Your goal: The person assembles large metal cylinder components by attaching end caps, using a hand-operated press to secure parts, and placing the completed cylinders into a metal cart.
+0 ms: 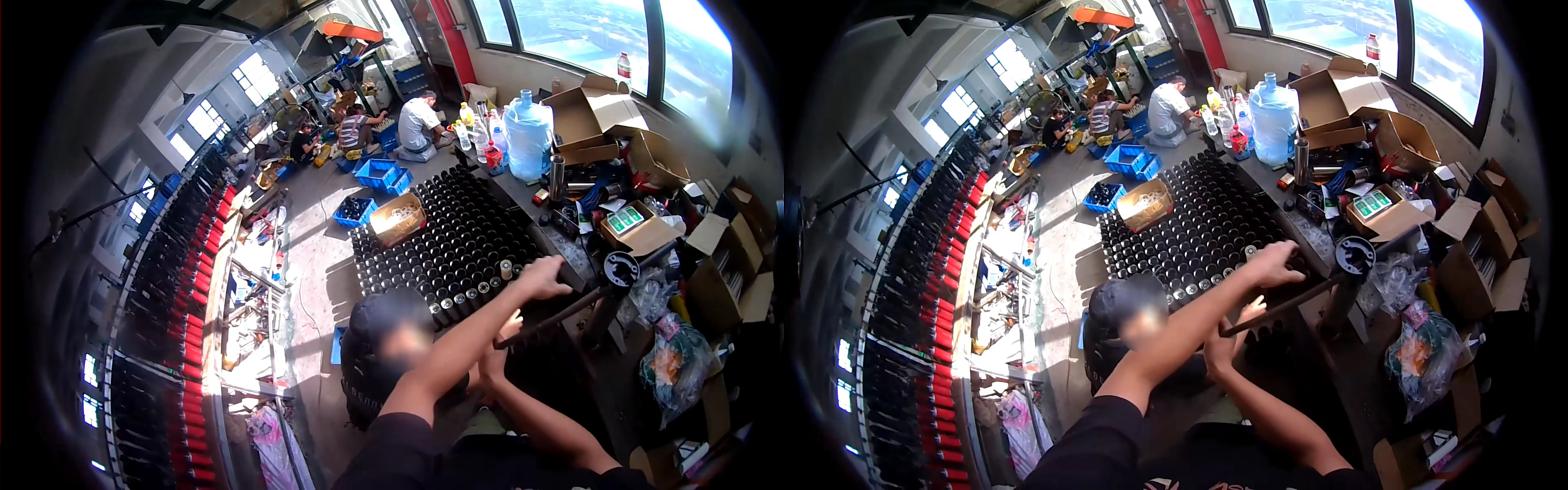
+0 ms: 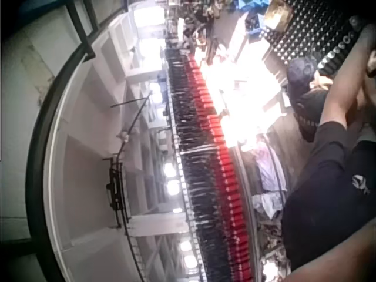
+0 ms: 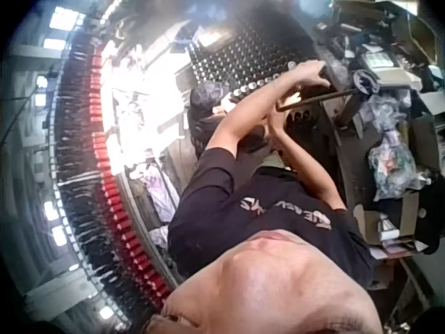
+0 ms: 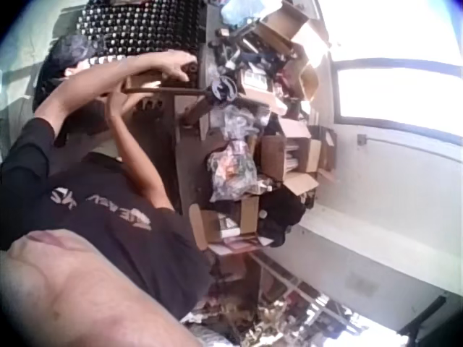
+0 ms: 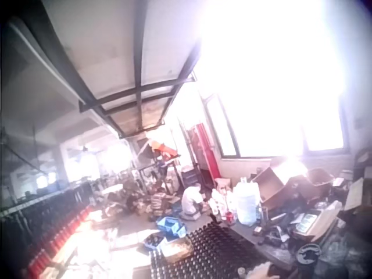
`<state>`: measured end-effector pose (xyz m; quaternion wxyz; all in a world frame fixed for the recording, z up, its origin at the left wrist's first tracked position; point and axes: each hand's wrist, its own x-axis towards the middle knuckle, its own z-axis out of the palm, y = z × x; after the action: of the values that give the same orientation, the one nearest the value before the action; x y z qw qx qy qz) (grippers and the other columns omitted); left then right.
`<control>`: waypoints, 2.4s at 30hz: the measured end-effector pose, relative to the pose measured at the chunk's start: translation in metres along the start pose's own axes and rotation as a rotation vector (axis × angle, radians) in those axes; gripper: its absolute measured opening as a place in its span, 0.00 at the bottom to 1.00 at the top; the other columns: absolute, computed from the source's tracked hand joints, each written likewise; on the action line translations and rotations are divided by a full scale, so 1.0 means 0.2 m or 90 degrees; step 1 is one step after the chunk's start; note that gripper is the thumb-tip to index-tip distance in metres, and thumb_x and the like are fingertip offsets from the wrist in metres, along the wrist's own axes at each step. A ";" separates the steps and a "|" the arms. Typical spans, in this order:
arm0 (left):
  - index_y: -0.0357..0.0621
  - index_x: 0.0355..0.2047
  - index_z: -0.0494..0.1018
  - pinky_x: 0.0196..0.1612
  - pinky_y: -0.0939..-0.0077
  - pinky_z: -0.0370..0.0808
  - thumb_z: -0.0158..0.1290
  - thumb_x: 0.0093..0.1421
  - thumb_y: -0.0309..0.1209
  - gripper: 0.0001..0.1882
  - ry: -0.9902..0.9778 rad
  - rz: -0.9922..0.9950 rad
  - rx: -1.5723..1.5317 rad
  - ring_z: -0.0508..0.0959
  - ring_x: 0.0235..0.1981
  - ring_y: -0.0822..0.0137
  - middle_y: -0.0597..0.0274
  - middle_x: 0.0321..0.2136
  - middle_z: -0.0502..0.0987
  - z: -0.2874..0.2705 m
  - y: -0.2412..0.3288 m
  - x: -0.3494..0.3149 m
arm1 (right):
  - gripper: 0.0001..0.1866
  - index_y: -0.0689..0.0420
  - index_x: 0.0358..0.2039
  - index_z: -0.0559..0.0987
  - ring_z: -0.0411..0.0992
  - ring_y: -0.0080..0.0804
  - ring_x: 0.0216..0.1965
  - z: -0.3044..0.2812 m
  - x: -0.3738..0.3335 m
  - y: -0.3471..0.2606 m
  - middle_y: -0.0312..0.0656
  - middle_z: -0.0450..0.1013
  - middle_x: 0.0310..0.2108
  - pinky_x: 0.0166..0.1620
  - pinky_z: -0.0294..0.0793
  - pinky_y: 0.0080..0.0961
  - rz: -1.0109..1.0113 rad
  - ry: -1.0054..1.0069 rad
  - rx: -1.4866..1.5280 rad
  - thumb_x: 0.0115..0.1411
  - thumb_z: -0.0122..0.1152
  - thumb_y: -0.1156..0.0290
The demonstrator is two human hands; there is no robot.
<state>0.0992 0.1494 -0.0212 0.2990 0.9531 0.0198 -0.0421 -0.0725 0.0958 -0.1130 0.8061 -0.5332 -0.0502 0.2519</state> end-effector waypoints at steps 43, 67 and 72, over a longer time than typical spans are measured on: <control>0.49 0.14 0.69 0.25 0.64 0.68 0.58 0.50 0.36 0.12 0.702 0.504 0.233 0.74 0.22 0.60 0.65 0.16 0.70 -0.15 -0.07 0.48 | 0.13 0.48 0.32 0.87 0.79 0.52 0.35 -1.35 -0.32 -1.27 0.51 0.80 0.28 0.41 0.79 0.44 -0.035 0.789 -1.201 0.50 0.68 0.56; 0.47 0.36 0.76 0.47 0.62 0.70 0.58 0.49 0.34 0.13 0.039 0.951 0.536 0.75 0.42 0.53 0.56 0.35 0.76 0.35 0.59 -0.01 | 0.06 0.50 0.25 0.81 0.79 0.39 0.23 -0.90 -0.73 -1.05 0.42 0.79 0.21 0.26 0.74 0.35 -0.114 0.665 -0.944 0.53 0.58 0.65; 0.53 0.48 0.81 0.50 0.60 0.75 0.72 0.44 0.49 0.31 -0.335 0.355 1.134 0.82 0.47 0.59 0.62 0.45 0.83 0.49 0.86 0.21 | 0.09 0.50 0.20 0.78 0.74 0.38 0.18 -1.20 -1.23 -1.29 0.37 0.71 0.14 0.24 0.70 0.37 -0.176 0.761 -1.049 0.47 0.67 0.61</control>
<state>0.1450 -0.0465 -0.0070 -0.5384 0.7609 -0.3134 -0.1814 -0.1115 -0.2955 0.0583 0.1050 -0.9487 0.1412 -0.2628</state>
